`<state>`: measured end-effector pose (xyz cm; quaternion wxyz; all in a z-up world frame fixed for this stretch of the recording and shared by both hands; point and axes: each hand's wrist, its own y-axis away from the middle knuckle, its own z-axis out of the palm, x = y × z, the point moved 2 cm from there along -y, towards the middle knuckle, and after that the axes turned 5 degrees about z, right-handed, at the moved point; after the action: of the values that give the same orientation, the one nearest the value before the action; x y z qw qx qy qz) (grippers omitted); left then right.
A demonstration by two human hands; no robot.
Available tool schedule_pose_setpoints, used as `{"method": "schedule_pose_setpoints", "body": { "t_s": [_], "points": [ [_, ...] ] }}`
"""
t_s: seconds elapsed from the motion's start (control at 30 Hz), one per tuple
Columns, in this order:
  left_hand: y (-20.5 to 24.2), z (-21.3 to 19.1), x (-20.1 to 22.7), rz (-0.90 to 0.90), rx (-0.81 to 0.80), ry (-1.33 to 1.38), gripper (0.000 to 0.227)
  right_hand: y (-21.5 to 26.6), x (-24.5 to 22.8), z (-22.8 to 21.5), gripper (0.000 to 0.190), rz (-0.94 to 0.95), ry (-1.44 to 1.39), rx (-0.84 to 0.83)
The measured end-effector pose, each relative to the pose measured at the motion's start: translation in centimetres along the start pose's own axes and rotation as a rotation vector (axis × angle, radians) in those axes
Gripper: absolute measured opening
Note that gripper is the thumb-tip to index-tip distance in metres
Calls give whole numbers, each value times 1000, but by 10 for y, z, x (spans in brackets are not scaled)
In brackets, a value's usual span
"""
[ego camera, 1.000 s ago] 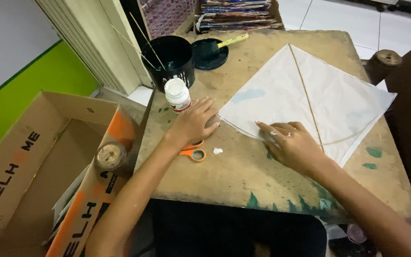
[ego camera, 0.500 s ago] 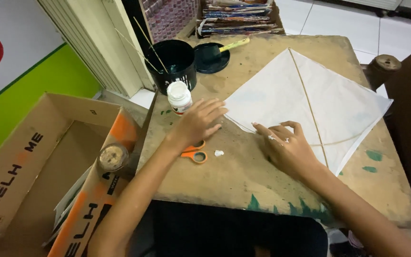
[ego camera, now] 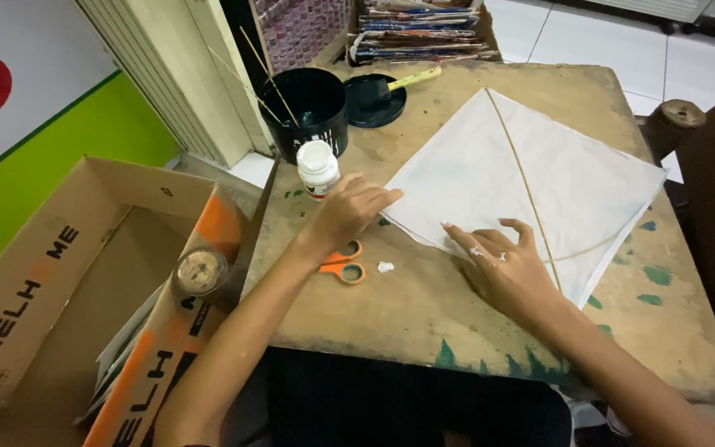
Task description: Assembling a kite by applying glue to the paper edges and folding them over the bamboo frame.
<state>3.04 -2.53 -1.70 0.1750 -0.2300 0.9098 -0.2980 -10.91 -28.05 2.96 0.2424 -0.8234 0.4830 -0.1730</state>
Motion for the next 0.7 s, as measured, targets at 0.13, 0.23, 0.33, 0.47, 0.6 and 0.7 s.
{"method": "schedule_pose_setpoints", "body": {
  "t_s": [0.13, 0.23, 0.33, 0.47, 0.6, 0.7],
  "points": [
    [3, -3, -1, 6, 11, -17, 38, 1, 7, -2, 54, -7, 41, 14],
    [8, 0, -2, 28, 43, -70, 34, 0, 12, 1, 57, 5, 67, -5],
    [13, -1, -4, 22, 85, -88, 34, -1, 17, 7, 56, -4, 27, -8],
    [10, -14, 0, 46, 30, -20, 36, -4, 21, 6, 55, 28, 22, -38],
    [5, -18, 9, 49, 12, 51, 35, -1, 42, 12, 56, 43, 32, -61],
    [11, 14, 7, 35, 18, 93, 38, -8, 42, 1, 64, 62, -38, -131]
  ]
}}
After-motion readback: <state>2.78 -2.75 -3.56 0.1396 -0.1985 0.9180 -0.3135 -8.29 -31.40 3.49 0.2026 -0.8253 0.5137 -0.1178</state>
